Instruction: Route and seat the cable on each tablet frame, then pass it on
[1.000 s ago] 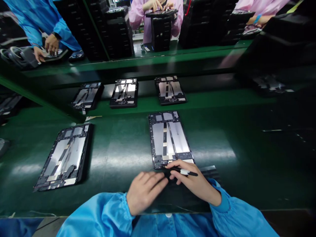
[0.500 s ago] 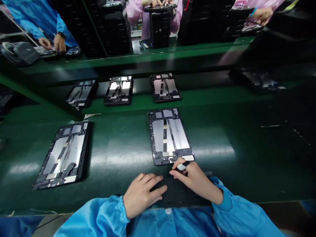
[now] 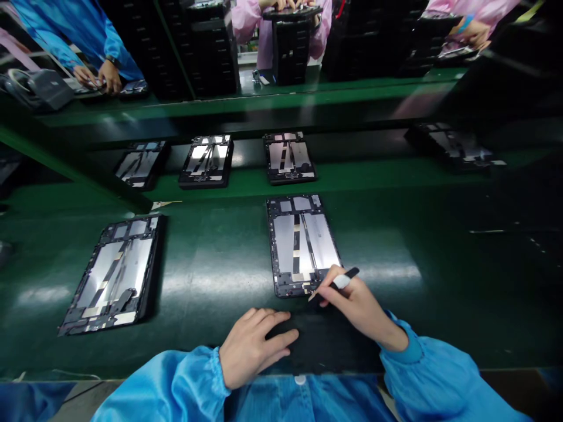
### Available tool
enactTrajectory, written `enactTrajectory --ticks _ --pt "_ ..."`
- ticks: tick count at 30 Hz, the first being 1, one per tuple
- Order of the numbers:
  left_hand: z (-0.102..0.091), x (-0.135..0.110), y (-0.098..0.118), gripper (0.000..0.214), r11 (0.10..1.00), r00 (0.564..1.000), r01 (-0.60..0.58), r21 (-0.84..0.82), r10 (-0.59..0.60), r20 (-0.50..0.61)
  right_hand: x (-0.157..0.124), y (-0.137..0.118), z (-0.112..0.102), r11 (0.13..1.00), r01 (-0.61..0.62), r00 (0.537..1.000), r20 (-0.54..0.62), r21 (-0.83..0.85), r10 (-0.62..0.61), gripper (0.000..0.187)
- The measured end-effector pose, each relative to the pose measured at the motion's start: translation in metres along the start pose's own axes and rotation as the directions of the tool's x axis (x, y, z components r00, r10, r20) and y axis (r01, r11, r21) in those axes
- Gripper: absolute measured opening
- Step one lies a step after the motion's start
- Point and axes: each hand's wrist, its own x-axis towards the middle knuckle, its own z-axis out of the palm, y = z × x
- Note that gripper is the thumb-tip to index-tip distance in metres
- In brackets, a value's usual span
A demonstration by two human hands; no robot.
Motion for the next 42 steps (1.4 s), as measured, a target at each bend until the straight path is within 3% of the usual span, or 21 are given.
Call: enactTrajectory --ticks 2,5,11,28,36,42 --pt "-0.004 0.006 -0.006 0.022 0.999 0.997 0.039 0.022 -0.038 -0.071 0.014 -0.008 -0.005 1.0 -0.015 1.0 -0.009 0.002 0.015 0.024" --pt "-0.006 0.016 -0.018 0.017 0.993 0.983 0.084 0.08 -0.069 -0.17 0.036 -0.014 -0.005 0.994 -0.106 0.99 0.09 0.018 0.104 0.025" --pt "0.0 0.019 -0.026 0.015 0.991 0.977 0.072 0.113 -0.047 -0.209 0.051 -0.01 0.002 0.983 -0.183 0.968 0.174 -0.004 0.181 0.027" --pt "0.0 0.019 -0.027 0.015 0.99 0.977 0.09 0.109 -0.066 -0.204 0.052 -0.01 0.004 0.977 -0.211 0.961 0.184 0.008 0.206 0.025" --pt "-0.004 0.015 -0.022 0.034 0.949 0.995 0.001 0.315 0.03 -0.096 0.052 -0.013 0.005 0.977 -0.215 0.963 0.162 -0.009 0.214 0.027" --pt "-0.004 0.014 -0.02 0.037 0.932 0.999 0.01 0.362 0.009 -0.051 0.036 -0.003 -0.007 0.992 -0.129 0.992 0.012 -0.003 0.129 0.025"
